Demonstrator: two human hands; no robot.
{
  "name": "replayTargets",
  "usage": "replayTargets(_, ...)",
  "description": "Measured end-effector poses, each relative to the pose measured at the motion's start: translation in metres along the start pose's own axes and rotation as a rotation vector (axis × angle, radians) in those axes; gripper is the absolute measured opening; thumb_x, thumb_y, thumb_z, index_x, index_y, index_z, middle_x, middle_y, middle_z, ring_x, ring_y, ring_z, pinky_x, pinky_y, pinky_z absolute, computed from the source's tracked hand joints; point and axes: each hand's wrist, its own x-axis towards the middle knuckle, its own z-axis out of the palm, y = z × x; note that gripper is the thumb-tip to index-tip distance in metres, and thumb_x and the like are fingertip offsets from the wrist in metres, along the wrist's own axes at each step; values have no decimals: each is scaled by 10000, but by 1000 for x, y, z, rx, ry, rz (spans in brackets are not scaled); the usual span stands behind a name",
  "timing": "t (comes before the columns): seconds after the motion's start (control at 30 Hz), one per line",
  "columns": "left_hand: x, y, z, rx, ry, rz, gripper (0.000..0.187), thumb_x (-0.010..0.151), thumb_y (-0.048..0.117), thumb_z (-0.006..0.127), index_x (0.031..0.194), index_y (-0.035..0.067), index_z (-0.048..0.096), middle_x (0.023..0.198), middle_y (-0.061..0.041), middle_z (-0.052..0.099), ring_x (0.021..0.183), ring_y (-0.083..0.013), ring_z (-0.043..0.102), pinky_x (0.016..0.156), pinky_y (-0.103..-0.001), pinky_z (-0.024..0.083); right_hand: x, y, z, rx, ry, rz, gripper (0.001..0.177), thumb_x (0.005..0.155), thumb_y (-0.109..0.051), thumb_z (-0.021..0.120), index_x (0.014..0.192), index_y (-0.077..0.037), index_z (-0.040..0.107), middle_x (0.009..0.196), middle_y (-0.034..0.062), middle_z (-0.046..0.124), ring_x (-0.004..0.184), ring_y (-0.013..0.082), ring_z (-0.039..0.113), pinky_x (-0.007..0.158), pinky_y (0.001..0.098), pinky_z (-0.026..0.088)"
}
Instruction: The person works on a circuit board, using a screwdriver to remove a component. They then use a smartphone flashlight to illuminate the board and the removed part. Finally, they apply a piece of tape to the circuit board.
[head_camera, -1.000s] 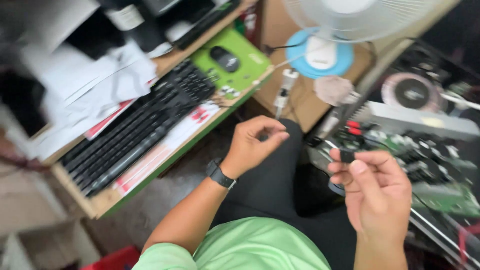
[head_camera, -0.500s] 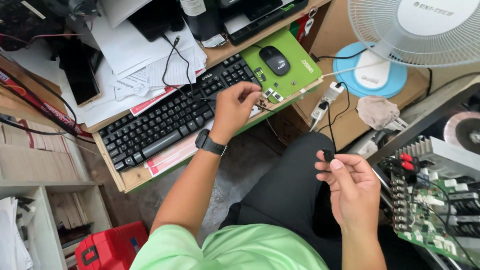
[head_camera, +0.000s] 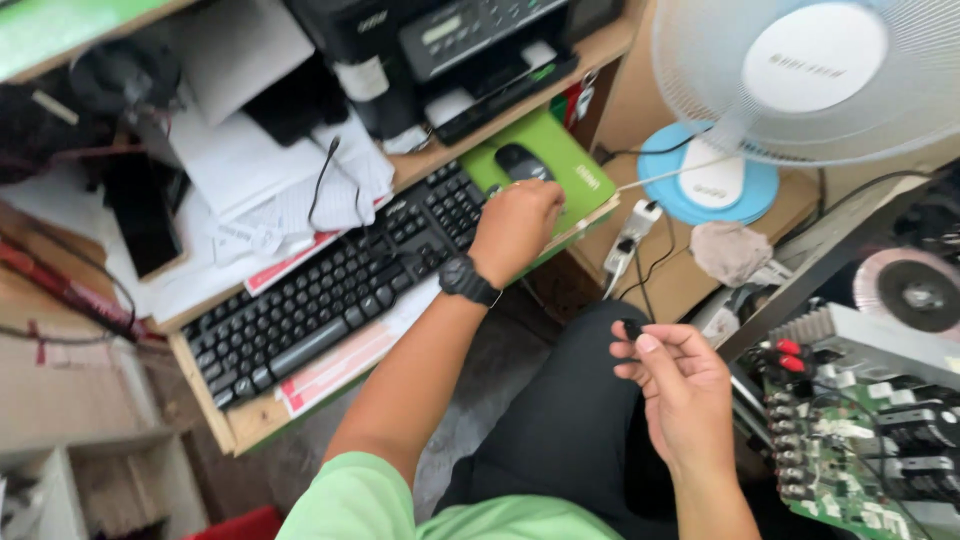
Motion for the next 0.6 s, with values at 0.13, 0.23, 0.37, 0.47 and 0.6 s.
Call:
replayTargets(0.13,41,-8,18,163,-123,153,228,766,-100,683,771,86,551,719,-132,611,680,-455,630,551,-610,489,5,0,-3,22,31,-20,73,1086,-19,719,1153,10,722,1177,354,865,951,315,863,736,331,679)
replayTargets(0.23,55,-26,42,200,-170,214,456,868,-192,623,597,131,449,503,-80,488,519,-352,559,1077,-557,652,6,-5,-6,20,40,-3,65,1089,3,711,1147,23,732,1169,359,871,959,318,866,723,342,677)
replayTargets(0.37,58,-44,54,283,-285,198,499,681,-228,669,612,144,344,550,-46,263,778,-368,608,668,-349,598,5,-14,-4,-36,31,47,73,1096,5,706,1151,36,743,1139,327,869,1060,332,873,763,369,686)
replayTargets(0.47,59,-45,50,249,-313,214,555,732,-267,611,585,146,271,543,-30,168,705,-368,595,1081,-399,590,8,-12,-6,-29,20,49,75,1095,-3,708,1152,30,744,1157,328,871,1031,323,867,766,366,684)
replayTargets(0.6,58,-43,40,170,-312,203,460,748,-260,544,564,111,343,524,-31,210,553,-338,504,1309,-548,597,9,-12,-5,-26,4,55,70,1103,-16,702,1148,27,735,1149,341,871,1033,332,872,770,362,681)
